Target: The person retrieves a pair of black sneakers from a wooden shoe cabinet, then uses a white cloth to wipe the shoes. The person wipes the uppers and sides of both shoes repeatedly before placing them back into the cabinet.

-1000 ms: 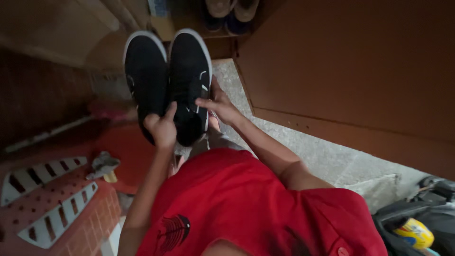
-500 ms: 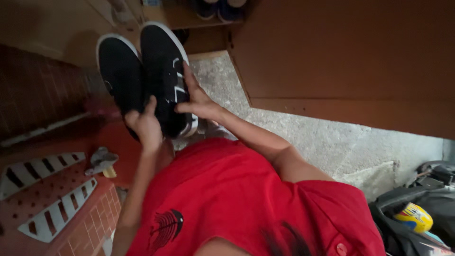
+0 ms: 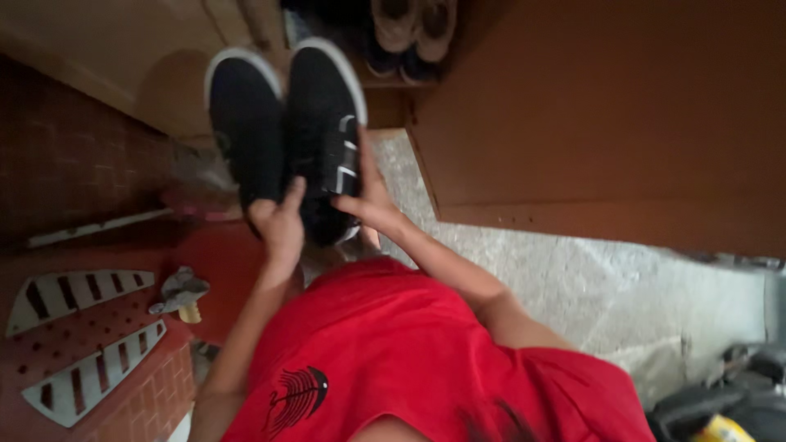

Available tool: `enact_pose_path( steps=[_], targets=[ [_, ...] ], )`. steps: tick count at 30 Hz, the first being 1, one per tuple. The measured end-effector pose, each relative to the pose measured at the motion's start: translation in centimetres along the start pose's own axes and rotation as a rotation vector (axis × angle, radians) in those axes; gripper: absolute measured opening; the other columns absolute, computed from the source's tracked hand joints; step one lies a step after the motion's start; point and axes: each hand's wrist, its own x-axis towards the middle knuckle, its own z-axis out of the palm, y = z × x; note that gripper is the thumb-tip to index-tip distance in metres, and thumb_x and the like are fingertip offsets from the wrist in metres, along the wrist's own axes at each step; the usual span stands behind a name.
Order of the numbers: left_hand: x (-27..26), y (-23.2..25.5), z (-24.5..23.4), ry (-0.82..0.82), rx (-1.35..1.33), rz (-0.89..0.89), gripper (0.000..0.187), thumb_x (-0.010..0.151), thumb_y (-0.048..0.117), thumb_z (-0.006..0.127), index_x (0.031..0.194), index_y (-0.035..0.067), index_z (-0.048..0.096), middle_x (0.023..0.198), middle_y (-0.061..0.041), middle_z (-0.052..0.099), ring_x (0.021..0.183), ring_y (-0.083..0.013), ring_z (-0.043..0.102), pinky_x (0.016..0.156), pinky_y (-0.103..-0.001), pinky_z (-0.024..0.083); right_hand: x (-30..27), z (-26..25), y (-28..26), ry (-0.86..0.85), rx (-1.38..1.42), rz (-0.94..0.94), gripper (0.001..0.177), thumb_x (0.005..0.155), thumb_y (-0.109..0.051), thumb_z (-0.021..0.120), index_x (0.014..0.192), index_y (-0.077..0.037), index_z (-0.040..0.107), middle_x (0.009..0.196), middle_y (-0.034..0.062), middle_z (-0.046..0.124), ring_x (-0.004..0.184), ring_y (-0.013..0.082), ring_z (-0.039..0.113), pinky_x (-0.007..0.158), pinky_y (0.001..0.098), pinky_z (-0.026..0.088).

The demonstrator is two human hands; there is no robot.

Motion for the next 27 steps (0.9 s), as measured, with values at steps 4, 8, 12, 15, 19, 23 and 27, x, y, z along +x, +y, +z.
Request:
enact_pose_path(
  steps=[4, 8, 12, 15, 19, 23, 27],
  targets=[
    [-0.4, -0.5, 1.1, -0.087, -0.091, 0.021, 0.032, 0.098, 0.018, 0.082, 0.103, -0.011, 0.070, 0.098, -0.006, 0.065, 0.087, -0.0171, 0.058, 0.081, -0.036, 0.046, -1.3, -1.8, -1.2, 0.057, 0.049, 0.003, 0.128, 0.067, -0.018, 0.078, 0.169, -0.008, 0.002, 0.172, 0.0242, 0.024, 0.158, 0.0343, 0.031, 0.128, 0.0394, 0.030],
    [-0.1, 3.1, 2.1, -0.157, 0.065, 0.325, 0.048, 0.091, 0.019, 0.081, 0.127, -0.010, 0.066, 0.121, -0.019, 0.073, 0.105, -0.0273, 0.068, 0.094, -0.037, 0.051, -0.2, -3.5, -4.1, 0.090, 0.194, -0.028, 0.128, 0.066, -0.017, 0.075, 0.169, -0.011, -0.001, 0.165, 0.0213, 0.032, 0.148, 0.0304, 0.041, 0.120, 0.0371, 0.038],
    [-1.1, 5.9, 2.0, -0.185, 0.160, 0.510, 0.042, 0.090, 0.019, 0.082, 0.119, -0.008, 0.069, 0.108, -0.020, 0.076, 0.094, -0.0293, 0.072, 0.089, -0.037, 0.054, -2.3, -3.8, -6.1, 0.166, 0.127, -0.112, 0.126, 0.069, -0.014, 0.076, 0.170, -0.011, 0.002, 0.166, 0.0207, 0.034, 0.149, 0.0295, 0.041, 0.122, 0.0378, 0.036],
    [0.5, 8.3, 3.1, -0.155, 0.173, 0.753, 0.034, 0.092, 0.016, 0.079, 0.115, -0.009, 0.070, 0.106, -0.022, 0.074, 0.095, -0.0348, 0.072, 0.089, -0.040, 0.054, -1.1, -4.8, -7.4, 0.192, 0.125, -0.151, 0.128, 0.069, -0.016, 0.079, 0.169, -0.012, 0.000, 0.162, 0.0213, 0.038, 0.146, 0.0292, 0.044, 0.119, 0.0377, 0.038],
    [0.5, 11.0, 3.6, -0.194, 0.213, 0.802, 0.021, 0.096, 0.012, 0.078, 0.103, -0.007, 0.071, 0.095, -0.023, 0.073, 0.084, -0.0370, 0.073, 0.079, -0.041, 0.055, -0.5, -6.3, -9.3, 0.253, -0.029, -0.212, 0.129, 0.068, -0.019, 0.082, 0.170, -0.011, 0.003, 0.158, 0.0202, 0.047, 0.141, 0.0274, 0.051, 0.118, 0.0366, 0.043],
    [-0.9, 13.3, 5.5, -0.139, 0.199, 0.611, 0.020, 0.096, 0.009, 0.080, 0.096, -0.009, 0.071, 0.081, -0.022, 0.069, 0.071, -0.0371, 0.067, 0.072, -0.039, 0.053, -1.1, -8.0, -10.9, 0.243, 0.095, -0.137, 0.128, 0.068, -0.020, 0.082, 0.170, -0.009, 0.006, 0.155, 0.0195, 0.051, 0.135, 0.0276, 0.057, 0.116, 0.0358, 0.047],
    [-1.3, 15.8, 6.3, -0.077, 0.051, 0.643, 0.020, 0.096, 0.005, 0.075, 0.109, -0.010, 0.069, 0.099, -0.019, 0.075, 0.088, -0.0272, 0.073, 0.085, -0.035, 0.055, 0.3, -8.8, -12.3, 0.216, 0.018, -0.213, 0.121, 0.074, -0.017, 0.083, 0.171, -0.008, 0.010, 0.164, 0.0209, 0.044, 0.149, 0.0293, 0.049, 0.125, 0.0369, 0.040]
  ],
)
